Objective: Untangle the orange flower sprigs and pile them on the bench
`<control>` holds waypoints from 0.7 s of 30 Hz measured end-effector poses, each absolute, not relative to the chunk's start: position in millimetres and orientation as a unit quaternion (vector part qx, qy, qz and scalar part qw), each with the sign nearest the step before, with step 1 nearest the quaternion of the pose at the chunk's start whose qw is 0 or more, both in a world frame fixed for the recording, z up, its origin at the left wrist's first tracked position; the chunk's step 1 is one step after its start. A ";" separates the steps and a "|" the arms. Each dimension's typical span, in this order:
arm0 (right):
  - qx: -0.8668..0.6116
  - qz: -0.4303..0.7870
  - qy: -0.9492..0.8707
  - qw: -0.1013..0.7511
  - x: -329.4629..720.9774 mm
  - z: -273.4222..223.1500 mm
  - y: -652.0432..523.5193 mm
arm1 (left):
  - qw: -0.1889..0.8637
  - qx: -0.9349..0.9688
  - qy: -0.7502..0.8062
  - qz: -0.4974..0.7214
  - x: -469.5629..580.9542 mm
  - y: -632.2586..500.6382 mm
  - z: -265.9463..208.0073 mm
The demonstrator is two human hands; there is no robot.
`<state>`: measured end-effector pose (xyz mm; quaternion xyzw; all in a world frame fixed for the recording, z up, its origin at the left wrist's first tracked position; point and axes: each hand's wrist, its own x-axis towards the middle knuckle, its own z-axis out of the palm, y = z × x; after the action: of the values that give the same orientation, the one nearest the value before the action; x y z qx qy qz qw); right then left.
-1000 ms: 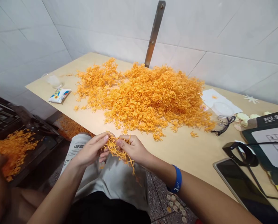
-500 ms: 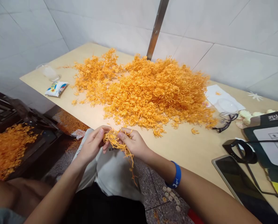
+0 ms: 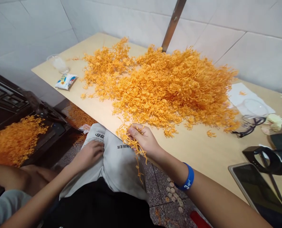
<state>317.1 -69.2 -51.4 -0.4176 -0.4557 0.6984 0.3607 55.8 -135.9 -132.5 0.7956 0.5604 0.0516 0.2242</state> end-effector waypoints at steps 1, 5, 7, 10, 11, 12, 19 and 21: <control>-0.419 0.699 -0.453 0.360 317.0 -51.8 -69.2 | 0.218 0.815 0.536 0.015 58.2 -143.3 -138.5; -0.414 0.693 -0.470 0.357 317.9 -52.0 -68.3 | 0.178 0.843 0.500 -0.086 65.7 -155.2 -145.1; -0.411 0.687 -0.482 0.356 318.4 -51.5 -67.6 | 0.172 0.860 0.470 -0.106 63.3 -153.7 -143.9; -0.406 0.678 -0.500 0.354 318.2 -50.6 -66.2 | 0.198 0.887 0.406 -0.090 55.6 -154.0 -143.5; -0.405 0.676 -0.504 0.353 318.0 -50.3 -65.8 | 0.211 0.894 0.387 -0.079 53.5 -155.9 -144.3; -0.403 0.676 -0.506 0.351 317.7 -49.9 -65.3 | 0.219 0.899 0.372 -0.069 52.1 -158.6 -145.5; -0.402 0.674 -0.513 0.346 316.8 -47.3 -64.7 | 0.121 0.897 0.394 -0.159 71.4 -178.9 -161.7; -0.404 0.673 -0.517 0.342 316.8 -46.8 -64.7 | 0.124 0.886 0.401 -0.195 76.7 -176.3 -162.0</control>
<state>316.8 -64.7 -46.8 -0.4042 -0.5170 0.6727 0.3418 76.7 -176.3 -162.0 0.8863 0.4011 -0.1954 0.1242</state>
